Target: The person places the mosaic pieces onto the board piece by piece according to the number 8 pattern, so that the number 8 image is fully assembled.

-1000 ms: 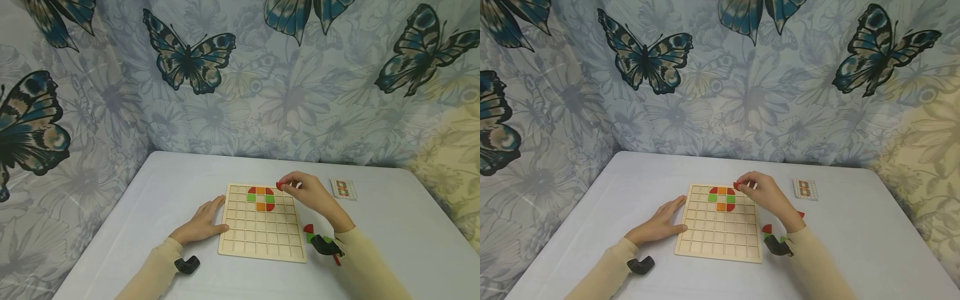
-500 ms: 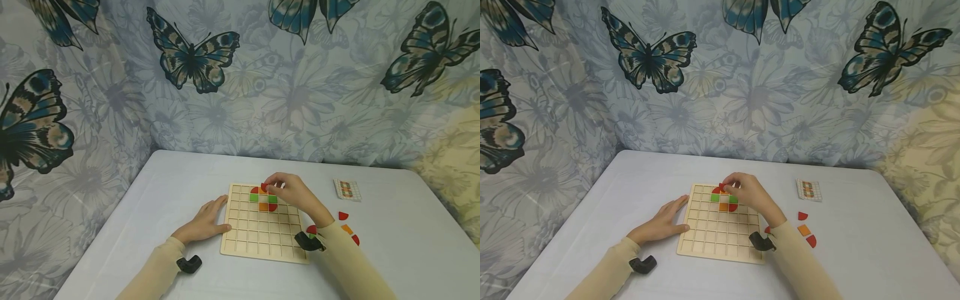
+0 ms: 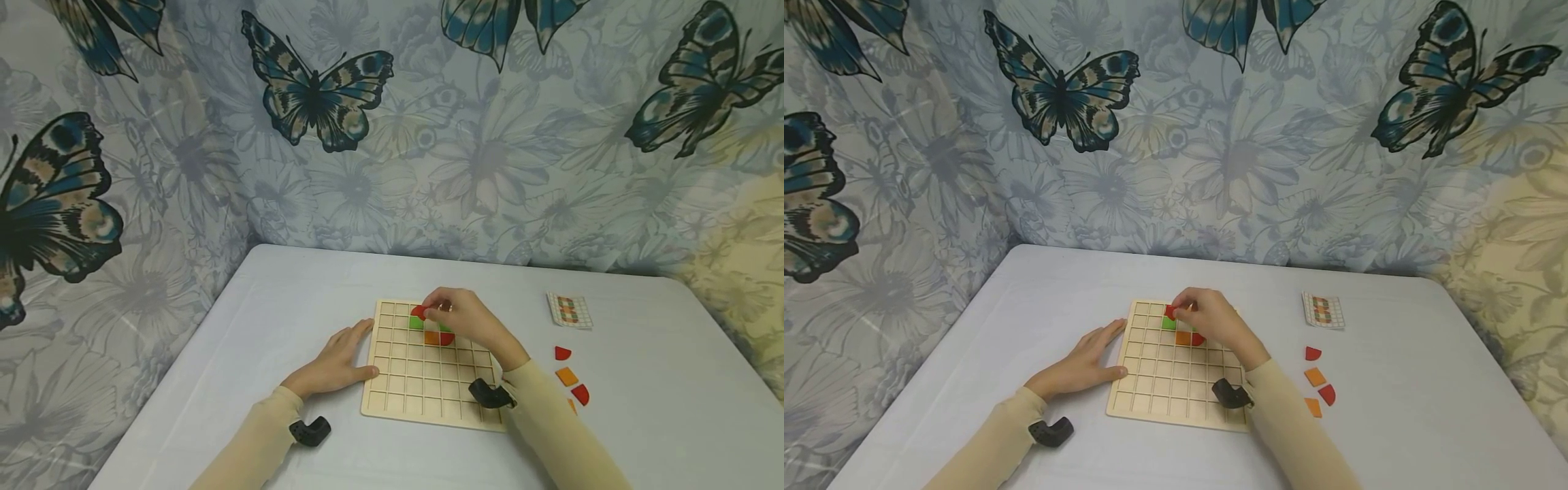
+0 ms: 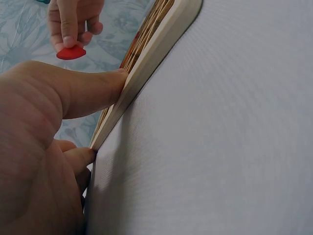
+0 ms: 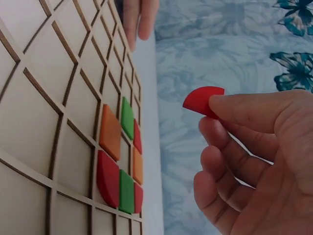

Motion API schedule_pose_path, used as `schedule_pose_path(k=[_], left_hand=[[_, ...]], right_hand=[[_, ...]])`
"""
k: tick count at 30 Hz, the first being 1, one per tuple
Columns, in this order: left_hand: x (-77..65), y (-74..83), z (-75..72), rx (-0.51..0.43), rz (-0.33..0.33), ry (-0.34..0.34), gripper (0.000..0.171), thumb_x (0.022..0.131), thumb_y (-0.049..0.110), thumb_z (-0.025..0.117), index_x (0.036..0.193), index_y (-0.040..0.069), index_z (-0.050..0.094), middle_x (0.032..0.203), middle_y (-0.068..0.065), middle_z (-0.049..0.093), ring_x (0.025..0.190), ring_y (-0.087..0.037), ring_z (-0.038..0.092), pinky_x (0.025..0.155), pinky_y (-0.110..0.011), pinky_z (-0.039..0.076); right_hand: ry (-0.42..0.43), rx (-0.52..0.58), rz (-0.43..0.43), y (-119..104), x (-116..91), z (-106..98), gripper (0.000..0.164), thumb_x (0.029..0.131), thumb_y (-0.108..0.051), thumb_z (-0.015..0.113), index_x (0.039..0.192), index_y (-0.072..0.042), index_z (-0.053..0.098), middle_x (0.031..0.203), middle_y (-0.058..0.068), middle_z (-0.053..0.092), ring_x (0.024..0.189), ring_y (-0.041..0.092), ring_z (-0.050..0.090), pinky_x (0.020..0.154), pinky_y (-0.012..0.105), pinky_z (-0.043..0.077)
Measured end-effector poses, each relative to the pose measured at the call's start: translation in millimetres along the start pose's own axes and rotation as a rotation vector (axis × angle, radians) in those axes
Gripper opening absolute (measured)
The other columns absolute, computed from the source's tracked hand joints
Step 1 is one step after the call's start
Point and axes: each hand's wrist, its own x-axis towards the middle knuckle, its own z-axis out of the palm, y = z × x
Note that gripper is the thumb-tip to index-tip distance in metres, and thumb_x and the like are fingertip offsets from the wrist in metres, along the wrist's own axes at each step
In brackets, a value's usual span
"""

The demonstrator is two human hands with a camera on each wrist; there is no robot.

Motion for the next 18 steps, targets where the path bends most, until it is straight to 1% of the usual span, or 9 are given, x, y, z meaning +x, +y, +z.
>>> schedule_pose_path(k=[7, 10, 14, 18], left_hand=[[1.5, -2.3, 1.1, 0.011, -0.006, -0.004, 0.095, 0.092, 0.045, 0.072, 0.164, 0.019, 0.016, 0.170, -0.011, 0.020, 0.156, -0.042, 0.011, 0.124, -0.064, 0.015], [1.8, -2.5, 1.4, 0.011, -0.007, -0.003, 0.095, 0.091, 0.046, 0.072, 0.164, 0.019, 0.016, 0.170, -0.010, 0.019, 0.156, -0.042, 0.012, 0.124, -0.065, 0.015], [1.6, -2.3, 0.9, 0.013, -0.004, -0.003, 0.095, 0.091, 0.046, 0.072, 0.164, 0.019, 0.016, 0.170, -0.010, 0.019, 0.156, -0.042, 0.012, 0.124, -0.064, 0.015], [1.1, -1.8, 0.5, 0.017, -0.001, -0.003, 0.095, 0.091, 0.045, 0.072, 0.164, 0.018, 0.016, 0.170, -0.010, 0.019, 0.156, -0.042, 0.012, 0.124, -0.064, 0.014]], right_hand=[[-0.041, 0.018, 0.054, 4, 3, 9, 0.012, 0.097, -0.021, 0.067, 0.103, -0.012, 0.072, 0.086, 0.006, 0.067, 0.065, 0.015, 0.054, 0.058, 0.029, 0.047], [-0.049, 0.011, 0.069, 5, 3, 12, 0.009, 0.097, -0.022, 0.069, 0.099, -0.014, 0.071, 0.084, 0.004, 0.065, 0.065, 0.016, 0.053, 0.059, 0.030, 0.046], [-0.053, -0.005, 0.058, 7, 3, 15, 0.008, 0.096, -0.022, 0.070, 0.094, -0.014, 0.071, 0.083, 0.002, 0.064, 0.067, 0.015, 0.051, 0.059, 0.029, 0.045], [-0.057, -0.027, 0.051, 10, 4, 17, 0.008, 0.096, -0.020, 0.069, 0.092, -0.014, 0.072, 0.080, 0.001, 0.063, 0.065, 0.015, 0.049, 0.058, 0.029, 0.042]])
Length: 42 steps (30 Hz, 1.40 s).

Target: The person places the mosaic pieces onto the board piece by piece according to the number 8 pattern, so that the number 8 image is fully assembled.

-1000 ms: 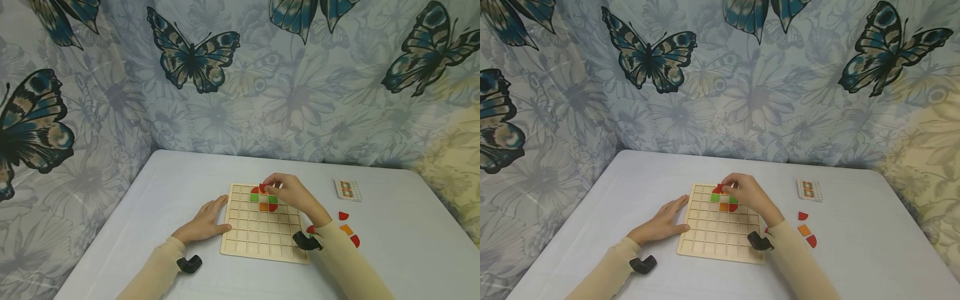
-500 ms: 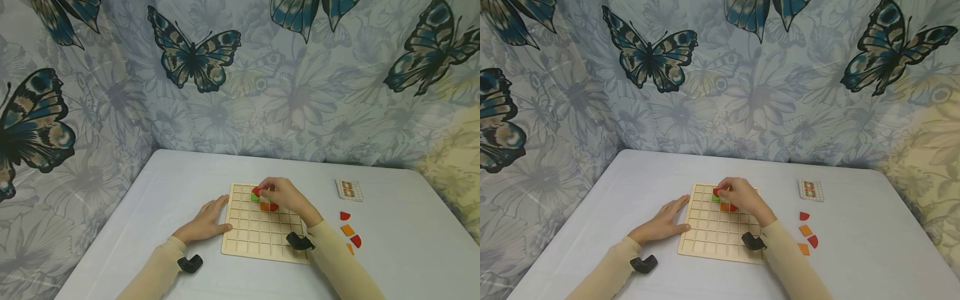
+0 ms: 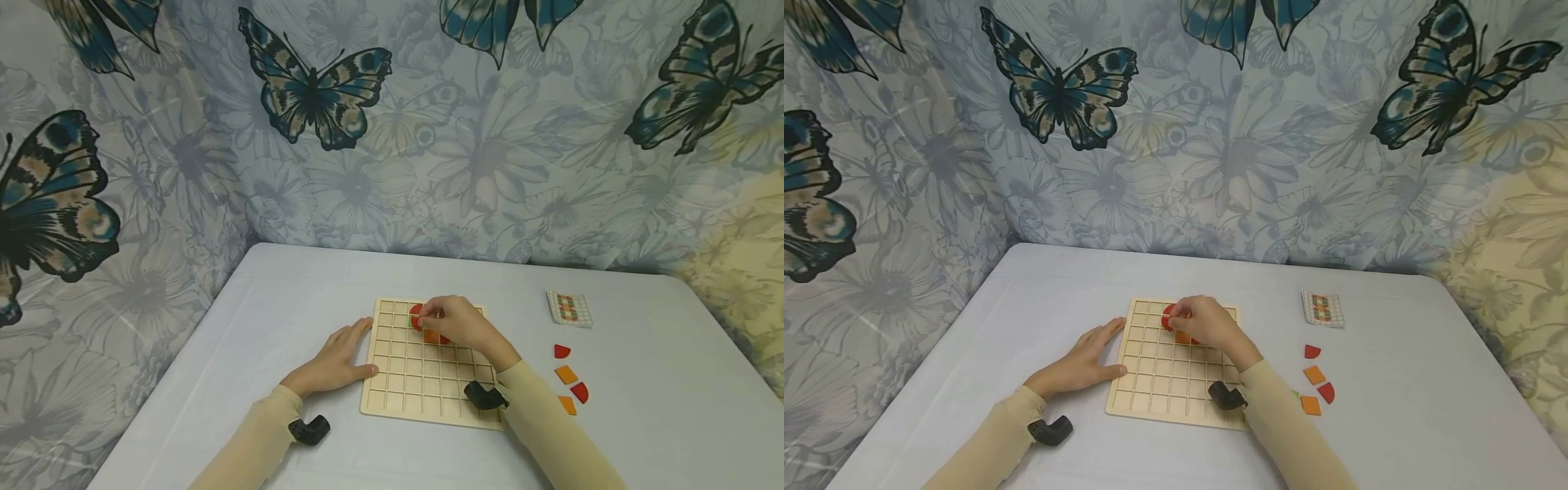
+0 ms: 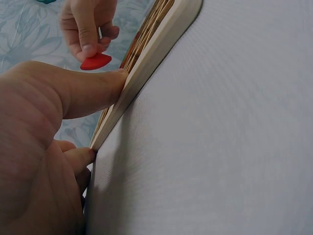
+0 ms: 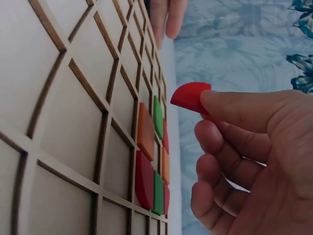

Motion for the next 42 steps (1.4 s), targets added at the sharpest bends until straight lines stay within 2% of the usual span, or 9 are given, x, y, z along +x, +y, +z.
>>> schedule_pose_path(k=[12, 28, 34, 42], left_hand=[[-0.8, 1.6, -0.9, -0.007, -0.001, 0.004, 0.095, 0.091, 0.044, 0.073, 0.164, 0.018, 0.017, 0.170, -0.010, 0.021, 0.156, -0.043, 0.013, 0.124, -0.065, 0.016], [-1.6, 2.1, -0.6, -0.013, -0.011, 0.007, 0.095, 0.091, 0.045, 0.073, 0.164, 0.020, 0.017, 0.170, -0.008, 0.021, 0.156, -0.042, 0.013, 0.123, -0.065, 0.016], [-1.8, 1.3, -0.1, -0.018, -0.012, 0.011, 0.095, 0.090, 0.045, 0.073, 0.164, 0.020, 0.018, 0.170, -0.007, 0.021, 0.156, -0.042, 0.013, 0.123, -0.066, 0.016], [-1.5, 1.4, 0.4, -0.022, -0.020, 0.008, 0.095, 0.090, 0.046, 0.073, 0.164, 0.021, 0.018, 0.170, -0.007, 0.021, 0.156, -0.041, 0.013, 0.122, -0.067, 0.016]], right_hand=[[-0.036, -0.098, -0.017, 4, 2, 6, 0.011, 0.097, -0.020, 0.067, 0.091, -0.017, 0.076, 0.080, -0.003, 0.067, 0.071, 0.013, 0.053, 0.063, 0.028, 0.046], [0.000, -0.177, 0.016, 3, 1, 8, 0.008, 0.096, -0.022, 0.069, 0.093, -0.018, 0.074, 0.092, -0.002, 0.069, 0.075, 0.013, 0.055, 0.064, 0.028, 0.046], [-0.020, -0.212, 0.016, 1, 1, 11, 0.011, 0.098, -0.022, 0.067, 0.095, -0.019, 0.077, 0.091, -0.004, 0.073, 0.079, 0.011, 0.059, 0.067, 0.029, 0.049], [-0.010, -0.256, -0.014, 0, 2, 17, 0.009, 0.096, -0.019, 0.069, 0.094, -0.018, 0.078, 0.094, -0.004, 0.076, 0.074, 0.009, 0.058, 0.069, 0.029, 0.050]])
